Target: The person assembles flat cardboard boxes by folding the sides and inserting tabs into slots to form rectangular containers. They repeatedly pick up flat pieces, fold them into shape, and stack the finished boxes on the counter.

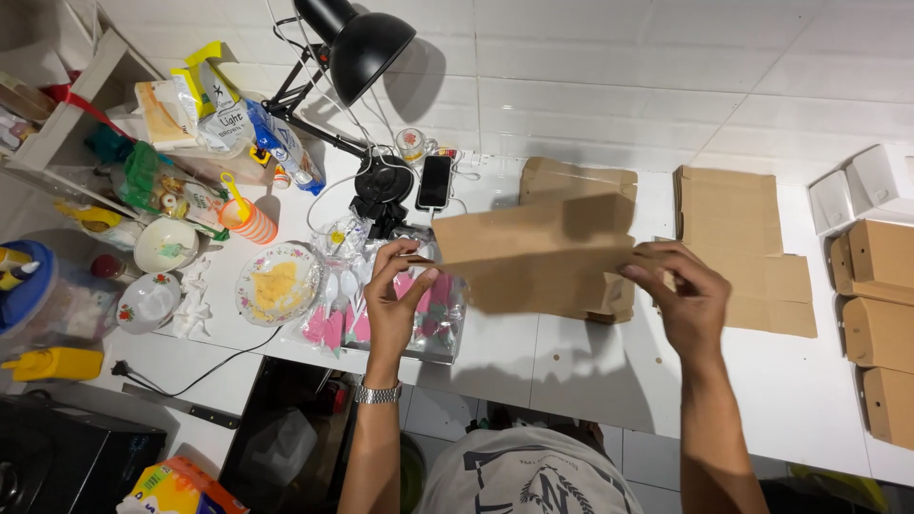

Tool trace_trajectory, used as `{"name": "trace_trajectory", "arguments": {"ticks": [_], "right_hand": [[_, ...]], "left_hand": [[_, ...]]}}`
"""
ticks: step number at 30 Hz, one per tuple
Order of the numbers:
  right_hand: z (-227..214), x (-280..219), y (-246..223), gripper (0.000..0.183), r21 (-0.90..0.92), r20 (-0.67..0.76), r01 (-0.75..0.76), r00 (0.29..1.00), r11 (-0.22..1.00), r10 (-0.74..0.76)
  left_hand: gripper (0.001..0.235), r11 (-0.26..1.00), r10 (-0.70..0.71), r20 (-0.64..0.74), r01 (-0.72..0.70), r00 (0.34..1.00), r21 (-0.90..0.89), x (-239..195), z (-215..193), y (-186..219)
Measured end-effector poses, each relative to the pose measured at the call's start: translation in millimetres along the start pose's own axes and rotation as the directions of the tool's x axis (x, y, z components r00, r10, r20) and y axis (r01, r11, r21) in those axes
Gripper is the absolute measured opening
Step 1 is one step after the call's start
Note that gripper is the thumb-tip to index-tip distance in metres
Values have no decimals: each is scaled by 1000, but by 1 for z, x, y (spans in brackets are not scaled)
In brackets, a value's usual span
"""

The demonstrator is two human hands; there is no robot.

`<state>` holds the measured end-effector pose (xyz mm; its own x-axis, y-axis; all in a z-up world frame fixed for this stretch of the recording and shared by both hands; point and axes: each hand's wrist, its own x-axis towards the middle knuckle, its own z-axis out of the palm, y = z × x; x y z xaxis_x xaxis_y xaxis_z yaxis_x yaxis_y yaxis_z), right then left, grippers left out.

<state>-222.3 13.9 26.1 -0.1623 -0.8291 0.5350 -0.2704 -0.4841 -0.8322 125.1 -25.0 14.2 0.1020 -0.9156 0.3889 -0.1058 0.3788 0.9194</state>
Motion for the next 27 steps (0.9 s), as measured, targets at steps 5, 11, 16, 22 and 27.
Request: {"name": "trace_trajectory", "arguments": {"ticks": [5,11,16,22,27], "right_hand": [[-31,-19,-31,17,-141,133,102,988,985,-83],[-24,-76,28,40,117,382,-387,867,915,319],[11,-80,33,31,20,-6,-576,817,817,577],[-3,-35,62,47,38,5,-468,884,883,468],[-16,1,57,49,26,56,-396,917,918,395]], "left_hand": [[24,805,-251,248,344,936,-483,-2,7,0],[39,434,-592,512,781,623,-448,-27,52,-66],[45,644,-644,390,742,658,-188,-29,78,-73],[65,787,-483,382,582,788,-206,-15,112,-130],[68,858,-400,349,480,847,-184,9,127,-69]]}}
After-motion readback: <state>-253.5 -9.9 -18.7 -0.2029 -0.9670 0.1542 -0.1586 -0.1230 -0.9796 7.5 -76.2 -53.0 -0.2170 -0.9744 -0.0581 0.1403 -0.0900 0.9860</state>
